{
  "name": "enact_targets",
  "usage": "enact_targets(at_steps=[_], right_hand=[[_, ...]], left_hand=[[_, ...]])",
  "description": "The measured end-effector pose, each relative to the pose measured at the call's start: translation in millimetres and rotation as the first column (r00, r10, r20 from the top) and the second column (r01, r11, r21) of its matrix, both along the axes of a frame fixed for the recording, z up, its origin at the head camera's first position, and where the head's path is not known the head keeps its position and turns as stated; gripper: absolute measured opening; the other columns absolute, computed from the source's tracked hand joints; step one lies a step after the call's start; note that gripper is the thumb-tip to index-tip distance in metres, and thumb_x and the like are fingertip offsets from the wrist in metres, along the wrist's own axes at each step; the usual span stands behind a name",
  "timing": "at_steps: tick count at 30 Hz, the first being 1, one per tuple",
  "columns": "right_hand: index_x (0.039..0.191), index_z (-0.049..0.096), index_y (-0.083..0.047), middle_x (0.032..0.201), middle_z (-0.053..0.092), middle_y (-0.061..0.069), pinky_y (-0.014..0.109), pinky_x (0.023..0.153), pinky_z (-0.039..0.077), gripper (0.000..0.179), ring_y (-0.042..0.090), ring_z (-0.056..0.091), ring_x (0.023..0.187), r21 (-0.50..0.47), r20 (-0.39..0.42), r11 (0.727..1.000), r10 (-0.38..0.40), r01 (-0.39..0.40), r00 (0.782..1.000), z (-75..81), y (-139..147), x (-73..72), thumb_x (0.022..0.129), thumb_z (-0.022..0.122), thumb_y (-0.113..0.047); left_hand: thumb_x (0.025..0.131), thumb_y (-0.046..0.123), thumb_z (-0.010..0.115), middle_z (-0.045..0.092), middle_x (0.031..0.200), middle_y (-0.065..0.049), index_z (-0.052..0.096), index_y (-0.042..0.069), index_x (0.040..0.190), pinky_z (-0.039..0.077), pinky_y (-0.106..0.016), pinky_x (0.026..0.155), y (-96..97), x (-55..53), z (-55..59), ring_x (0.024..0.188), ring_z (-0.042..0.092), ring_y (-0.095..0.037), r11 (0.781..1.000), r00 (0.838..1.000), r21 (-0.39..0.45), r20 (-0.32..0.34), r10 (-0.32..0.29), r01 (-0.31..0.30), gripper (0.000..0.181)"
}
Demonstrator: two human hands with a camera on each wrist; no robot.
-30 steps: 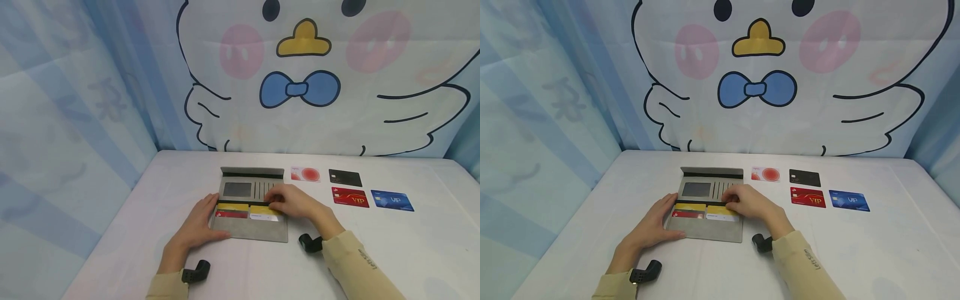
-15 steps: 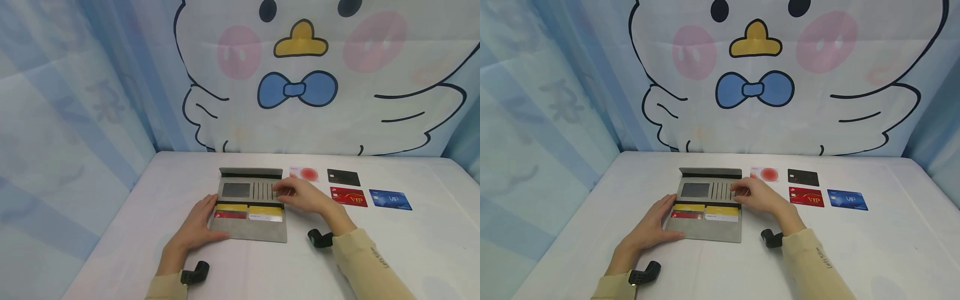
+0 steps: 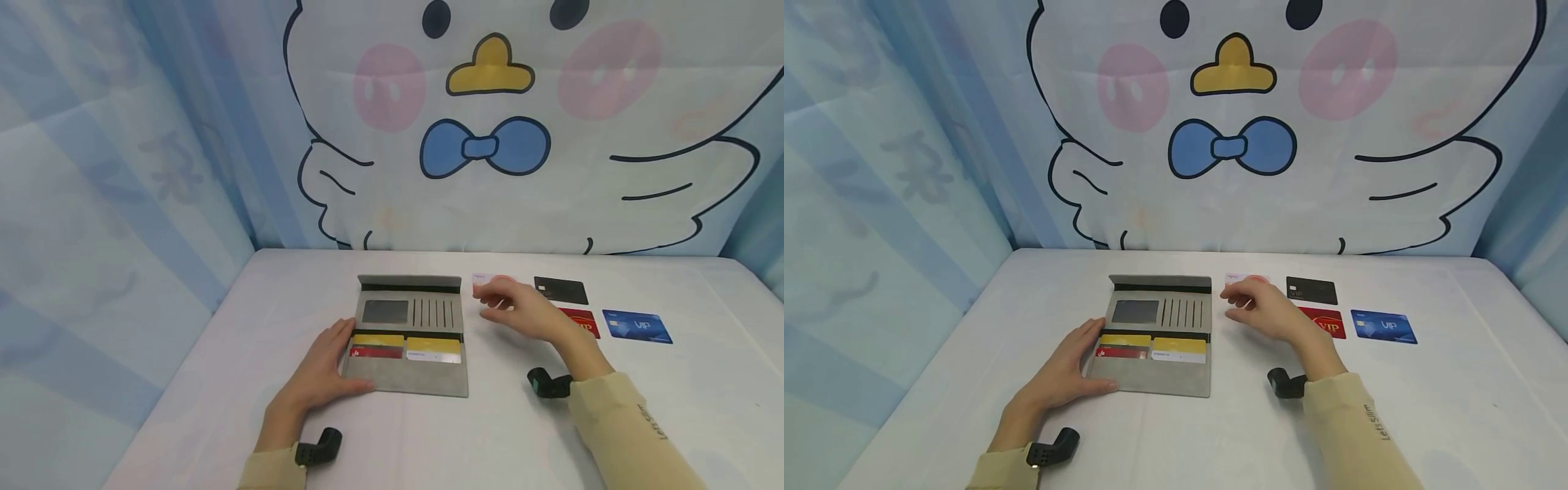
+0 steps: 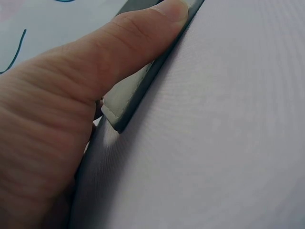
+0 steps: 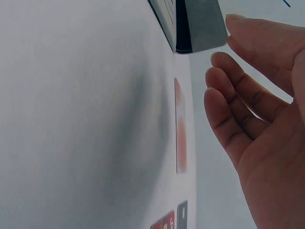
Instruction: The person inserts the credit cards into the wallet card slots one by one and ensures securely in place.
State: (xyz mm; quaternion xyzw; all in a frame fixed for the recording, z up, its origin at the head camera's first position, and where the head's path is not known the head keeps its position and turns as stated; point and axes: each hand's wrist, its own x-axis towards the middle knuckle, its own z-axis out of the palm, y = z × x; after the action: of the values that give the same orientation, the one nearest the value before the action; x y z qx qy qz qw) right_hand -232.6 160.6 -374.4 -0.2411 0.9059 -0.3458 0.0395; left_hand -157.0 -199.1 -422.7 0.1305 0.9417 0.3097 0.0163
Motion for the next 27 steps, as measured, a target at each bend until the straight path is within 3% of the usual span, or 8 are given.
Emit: enact_targets(at_steps=[10, 17, 22, 27], right_hand=[[0.125, 0.057, -0.008, 0.114, 0.058, 0.009, 0.045, 0.087, 0.047, 0.043, 0.026, 0.051, 0.102, 0.055, 0.015, 0.992, -0.115, 0.114, 0.993, 2.4, 30.4, 4.0, 0.088, 0.066, -0.027], [0.124, 0.056, -0.007, 0.115, 0.057, 0.014, 0.035, 0.076, 0.051, 0.043, 0.027, 0.052, 0.099, 0.053, 0.039, 0.987, -0.154, 0.151, 0.987, 1.2, 49.3, 8.0, 0.088, 0.066, -0.027], [0.122, 0.056, -0.005, 0.116, 0.057, 0.015, 0.047, 0.087, 0.047, 0.043, 0.030, 0.054, 0.102, 0.031, 0.026, 0.989, -0.147, 0.146, 0.989, -1.2, 61.9, 10.1, 0.088, 0.066, -0.029], [0.124, 0.055, -0.005, 0.118, 0.056, 0.017, 0.051, 0.090, 0.045, 0.047, 0.033, 0.054, 0.105, 0.039, 0.037, 0.985, -0.170, 0.169, 0.985, -3.7, 72.9, 12.4, 0.088, 0.065, -0.033]], left_hand=[[0.060, 0.059, 0.079, 0.026, 0.151, -0.004, 0.026, 0.012, 0.148, 0.021, -0.048, 0.109, 0.5, -0.3, -1.2, 0.137, 0.021, -0.025, 1.000, 1.000, -0.011, -0.001, 0.014, -0.014, 0.113], [0.060, 0.059, 0.078, 0.026, 0.151, -0.004, 0.026, 0.013, 0.148, 0.021, -0.048, 0.109, 0.7, -0.5, -1.0, 0.137, 0.021, -0.025, 1.000, 1.000, -0.008, 0.011, 0.020, -0.019, 0.113], [0.060, 0.059, 0.078, 0.026, 0.151, -0.003, 0.025, 0.013, 0.149, 0.020, -0.047, 0.109, 0.1, -0.8, -1.0, 0.137, 0.021, -0.025, 1.000, 1.000, -0.007, 0.010, 0.015, -0.014, 0.113], [0.061, 0.059, 0.078, 0.026, 0.151, -0.004, 0.025, 0.012, 0.149, 0.020, -0.047, 0.109, -0.6, -0.4, -1.1, 0.137, 0.021, -0.026, 1.000, 1.000, -0.001, 0.006, 0.008, -0.008, 0.113]])
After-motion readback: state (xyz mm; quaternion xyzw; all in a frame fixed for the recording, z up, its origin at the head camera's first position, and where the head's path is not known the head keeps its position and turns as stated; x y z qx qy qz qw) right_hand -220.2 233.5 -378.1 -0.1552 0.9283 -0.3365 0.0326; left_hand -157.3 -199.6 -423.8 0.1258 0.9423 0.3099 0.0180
